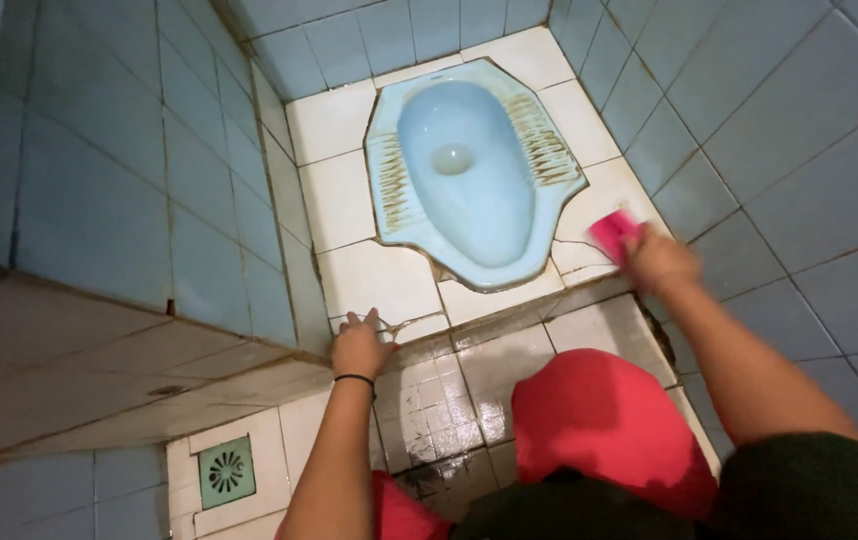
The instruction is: The person scrubs the floor tiles and the rim of a squat toilet using a pink brush. The person kneels on the floor and systematically cleans the tiled area around the toilet.
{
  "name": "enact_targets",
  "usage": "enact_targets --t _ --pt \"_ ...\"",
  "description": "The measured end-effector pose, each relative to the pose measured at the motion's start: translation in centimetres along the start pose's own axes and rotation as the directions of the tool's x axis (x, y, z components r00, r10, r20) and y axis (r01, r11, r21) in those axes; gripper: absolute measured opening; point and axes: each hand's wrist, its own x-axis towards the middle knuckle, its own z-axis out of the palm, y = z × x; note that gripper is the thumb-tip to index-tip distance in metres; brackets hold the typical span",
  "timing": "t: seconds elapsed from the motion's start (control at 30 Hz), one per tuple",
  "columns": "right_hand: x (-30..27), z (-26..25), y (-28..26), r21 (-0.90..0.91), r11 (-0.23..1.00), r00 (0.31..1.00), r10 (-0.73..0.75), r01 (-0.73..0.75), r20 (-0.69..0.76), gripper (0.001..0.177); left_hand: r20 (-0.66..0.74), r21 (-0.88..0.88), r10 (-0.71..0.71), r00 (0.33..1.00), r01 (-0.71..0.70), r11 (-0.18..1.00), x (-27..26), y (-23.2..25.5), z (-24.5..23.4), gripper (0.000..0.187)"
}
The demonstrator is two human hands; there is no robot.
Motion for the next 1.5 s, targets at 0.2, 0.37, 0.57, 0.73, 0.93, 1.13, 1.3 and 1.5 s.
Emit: enact_targets --t 0.2,0.37,0.57,0.73,0.93,1.13,1.3,1.5 --pt "5.4 4.0 3.6 0.057 0.995 0.962 0.098 -0.086 -0.254 0.052 0.029 0.001 0.006 1.0 -0.006 1.0 -0.4 0.3 -0.5 0.078" --pt "-1.9 3.8 -2.7 -0.038 0.996 0.997 -0.08 0.079 -0.008 0.049 0.01 -0.011 -0.005 1.0 0.005 1.0 0.6 0.1 0.1 0.075" --pt "11.0 5.0 11.0 0.02 0.987 0.933 0.157 -0.159 -0.325 0.052 -0.012 -0.062 -0.003 1.0 0.002 0.998 -1.1 0.5 -1.6 0.073" --pt "-0.4 5.1 1.5 0.031 1.0 0.987 0.01 -0.005 -0.162 0.051 0.0 -0.008 0.015 1.0 -0.015 1.0 -0.6 0.7 -0.9 0.075" --pt "0.8 9.8 7.0 0.213 0.975 0.931 0.134 -0.063 -0.34 0.049 -0.052 0.014 0.047 0.998 -0.046 0.999 1.3 0.1 0.8 0.075" --pt "0.0 11.3 6.4 0.358 0.927 0.876 0.261 -0.11 -0.406 0.043 -0.049 0.027 0.042 0.998 -0.041 0.999 0.1 0.4 -0.1 0.075" --pt "0.8 12.2 8.0 0.264 0.964 0.913 0.124 -0.019 -0.389 0.04 -0.057 0.031 0.031 0.998 -0.029 0.999 0.3 -0.1 0.5 0.074" --pt "1.2 11.1 7.7 0.483 0.875 0.88 0.217 0.016 -0.422 0.039 -0.045 0.041 0.035 0.998 -0.033 0.999 -0.8 0.7 -0.8 0.075"
